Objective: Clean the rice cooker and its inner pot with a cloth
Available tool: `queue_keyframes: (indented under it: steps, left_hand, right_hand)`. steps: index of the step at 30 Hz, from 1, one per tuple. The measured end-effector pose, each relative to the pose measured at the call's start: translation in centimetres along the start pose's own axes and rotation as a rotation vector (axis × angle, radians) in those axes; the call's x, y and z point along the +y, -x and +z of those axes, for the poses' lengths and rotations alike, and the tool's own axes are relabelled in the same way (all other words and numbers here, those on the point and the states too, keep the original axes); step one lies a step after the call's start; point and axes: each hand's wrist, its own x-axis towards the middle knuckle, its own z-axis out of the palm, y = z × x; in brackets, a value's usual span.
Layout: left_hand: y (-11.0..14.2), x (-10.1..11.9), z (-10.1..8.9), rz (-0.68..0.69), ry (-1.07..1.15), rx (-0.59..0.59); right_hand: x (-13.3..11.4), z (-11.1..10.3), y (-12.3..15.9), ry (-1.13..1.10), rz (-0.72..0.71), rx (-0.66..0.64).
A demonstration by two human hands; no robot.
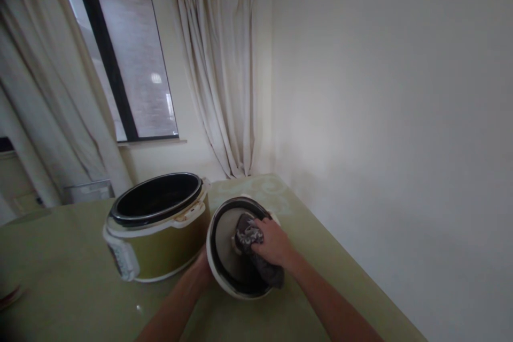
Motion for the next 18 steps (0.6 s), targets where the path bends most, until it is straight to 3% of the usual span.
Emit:
queue_keyframes:
  steps: [2, 4, 7, 10, 12, 15, 18]
  left_hand:
    - [1.5, 0.8, -0.1, -0.12, 0.08, -0.006]
    - [3.3, 1.3, -0.2, -0.107, 0.07, 0.053]
    - [5.8, 1.0, -0.7, 0.144, -0.209, 0.212]
    - [6.7, 0.3, -1.5, 0.371, -0.496, 0.23]
    - [6.2, -0.2, -2.2, 0.41, -0.562, 0.228]
    - [5.0, -0.6, -3.2, 0.421, -0.571, 0.264]
    - [4.7, -0.9, -3.9, 0.429, -0.552, 0.229]
  right_hand:
    - [-0.3, 0.0, 0.2, 0.033, 0.016, 0.009]
    - [-0.7, 0.1, 0.4, 0.047, 0.021, 0.04]
    - [-1.3, 0.5, 0.8, 0.06, 0.064, 0.122]
    - [-2.4, 1.3, 1.9, -0.006, 0.089, 0.134]
    - [-3.5, 2.3, 3.0, -0.119, -0.01, 0.083]
    - [-5.5, 3.8, 4.2, -0.231, -0.277, -0.025]
    - [-7.0, 3.8, 3.0, -0.089, -0.47, -0.06]
